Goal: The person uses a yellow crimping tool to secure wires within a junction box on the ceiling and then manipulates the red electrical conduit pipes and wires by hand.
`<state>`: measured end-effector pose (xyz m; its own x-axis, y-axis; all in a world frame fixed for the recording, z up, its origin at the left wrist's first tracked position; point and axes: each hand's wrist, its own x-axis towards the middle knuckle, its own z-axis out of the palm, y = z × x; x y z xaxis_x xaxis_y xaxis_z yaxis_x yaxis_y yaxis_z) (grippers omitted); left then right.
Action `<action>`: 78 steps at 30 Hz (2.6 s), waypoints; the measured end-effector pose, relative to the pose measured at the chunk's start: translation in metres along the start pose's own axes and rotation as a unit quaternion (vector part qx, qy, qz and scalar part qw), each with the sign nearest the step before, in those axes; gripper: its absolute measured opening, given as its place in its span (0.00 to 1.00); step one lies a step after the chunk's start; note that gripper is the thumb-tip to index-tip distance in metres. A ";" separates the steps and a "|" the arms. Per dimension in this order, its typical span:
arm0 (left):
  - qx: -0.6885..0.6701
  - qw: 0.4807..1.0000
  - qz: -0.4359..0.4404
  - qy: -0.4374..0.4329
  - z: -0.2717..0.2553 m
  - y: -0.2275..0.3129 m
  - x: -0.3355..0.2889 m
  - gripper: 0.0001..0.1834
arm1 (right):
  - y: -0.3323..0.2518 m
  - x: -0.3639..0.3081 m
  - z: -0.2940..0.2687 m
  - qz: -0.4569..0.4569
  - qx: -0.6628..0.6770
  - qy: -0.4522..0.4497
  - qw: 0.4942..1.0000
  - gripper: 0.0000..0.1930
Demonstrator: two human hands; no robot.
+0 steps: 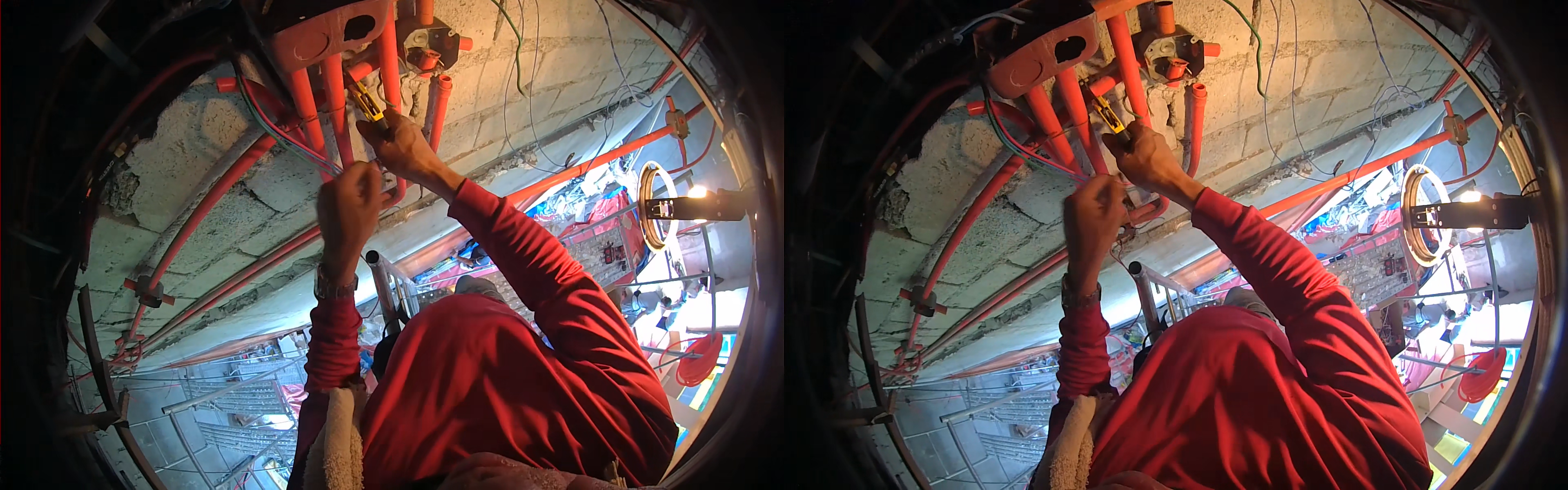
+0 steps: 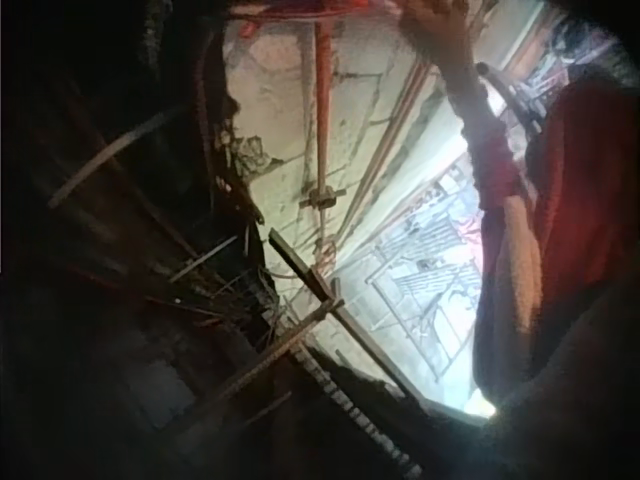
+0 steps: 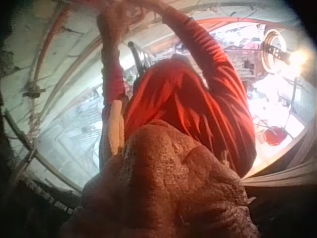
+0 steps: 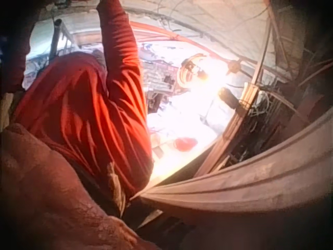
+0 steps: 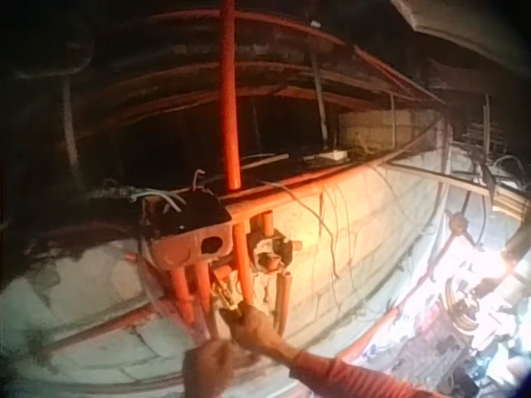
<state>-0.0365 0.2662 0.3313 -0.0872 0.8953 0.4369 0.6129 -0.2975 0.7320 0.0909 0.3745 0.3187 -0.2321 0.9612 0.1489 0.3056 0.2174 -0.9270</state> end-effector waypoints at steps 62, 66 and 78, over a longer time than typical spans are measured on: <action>-0.308 0.934 -0.170 -0.058 0.027 -0.019 0.055 0.22 | -0.011 -0.029 -0.022 0.064 0.184 -0.165 0.967 0.20; -0.309 0.941 -0.129 -0.041 0.034 -0.015 0.057 0.19 | 0.037 0.001 0.004 0.000 0.178 -0.117 0.977 0.17; -0.284 0.952 -0.113 -0.001 0.041 -0.017 0.054 0.17 | 0.027 -0.004 0.001 -0.009 0.014 -0.016 1.000 0.20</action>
<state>-0.0194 0.3328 0.3214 -0.1653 0.9580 0.2342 0.0547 -0.2282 0.9721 0.0992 0.3766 0.2932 -0.2672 0.9510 0.1554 0.2752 0.2299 -0.9335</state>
